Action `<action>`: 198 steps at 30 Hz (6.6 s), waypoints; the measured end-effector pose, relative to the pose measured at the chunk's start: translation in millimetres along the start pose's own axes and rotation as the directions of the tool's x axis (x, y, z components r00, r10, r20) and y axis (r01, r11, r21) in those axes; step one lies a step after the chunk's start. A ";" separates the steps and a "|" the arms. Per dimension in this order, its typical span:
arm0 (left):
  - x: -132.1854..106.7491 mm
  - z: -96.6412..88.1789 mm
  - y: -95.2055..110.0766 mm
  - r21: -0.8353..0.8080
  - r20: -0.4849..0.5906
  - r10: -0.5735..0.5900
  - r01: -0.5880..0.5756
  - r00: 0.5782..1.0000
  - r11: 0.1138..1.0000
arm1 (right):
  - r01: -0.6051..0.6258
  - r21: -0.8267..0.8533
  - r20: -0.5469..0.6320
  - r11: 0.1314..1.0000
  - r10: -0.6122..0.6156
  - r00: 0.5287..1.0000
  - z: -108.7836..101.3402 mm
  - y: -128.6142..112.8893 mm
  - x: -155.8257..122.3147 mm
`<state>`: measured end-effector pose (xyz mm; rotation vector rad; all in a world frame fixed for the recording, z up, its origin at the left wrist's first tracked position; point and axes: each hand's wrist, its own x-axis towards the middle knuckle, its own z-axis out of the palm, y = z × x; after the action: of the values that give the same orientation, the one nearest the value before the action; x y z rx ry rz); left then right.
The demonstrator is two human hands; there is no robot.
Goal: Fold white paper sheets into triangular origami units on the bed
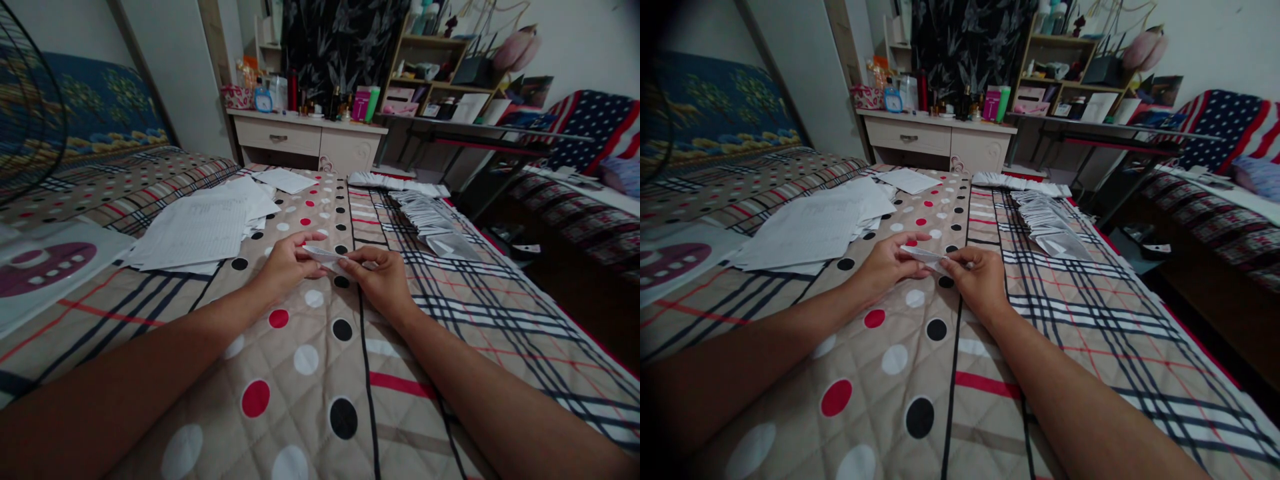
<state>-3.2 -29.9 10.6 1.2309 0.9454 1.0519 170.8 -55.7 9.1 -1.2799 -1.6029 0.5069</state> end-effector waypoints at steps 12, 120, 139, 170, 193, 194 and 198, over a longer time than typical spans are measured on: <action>0.2 0.8 -3.3 -0.022 0.061 -0.019 0.021 0.998 1.000 | 0.075 -0.075 0.033 0.994 -0.072 0.997 -1.9 -0.6 -0.1; 9.9 -31.1 -7.2 0.705 0.419 0.550 -0.640 0.723 0.305 | 0.304 -0.314 0.285 0.899 -0.217 0.934 -8.4 10.3 5.8; -2.5 -12.3 -2.0 0.627 0.474 0.651 -0.746 0.592 0.222 | 0.345 -0.187 0.123 0.920 -0.327 0.937 0.5 -6.8 -3.1; 22.2 -45.5 -5.2 0.357 -0.138 0.326 -0.260 0.935 0.897 | -0.396 0.209 0.198 0.894 0.358 0.913 -21.9 17.7 11.1; 7.3 -17.6 2.9 0.304 0.075 0.043 -0.064 0.996 0.951 | -0.203 0.089 0.361 0.975 0.158 0.919 -19.9 2.1 8.3; 8.0 -17.6 1.8 0.313 0.071 0.034 -0.054 0.997 0.948 | -0.194 0.081 0.354 0.978 0.154 0.922 -19.4 2.7 8.3; 10.3 -16.0 -5.1 0.494 0.053 0.083 -0.099 0.995 0.864 | -0.162 -0.029 0.291 0.986 0.163 0.943 -15.3 7.9 7.9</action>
<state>-15.3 -16.0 3.8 1.7258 1.1890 0.8825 188.3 -49.5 12.8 -1.3977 -1.7472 0.8287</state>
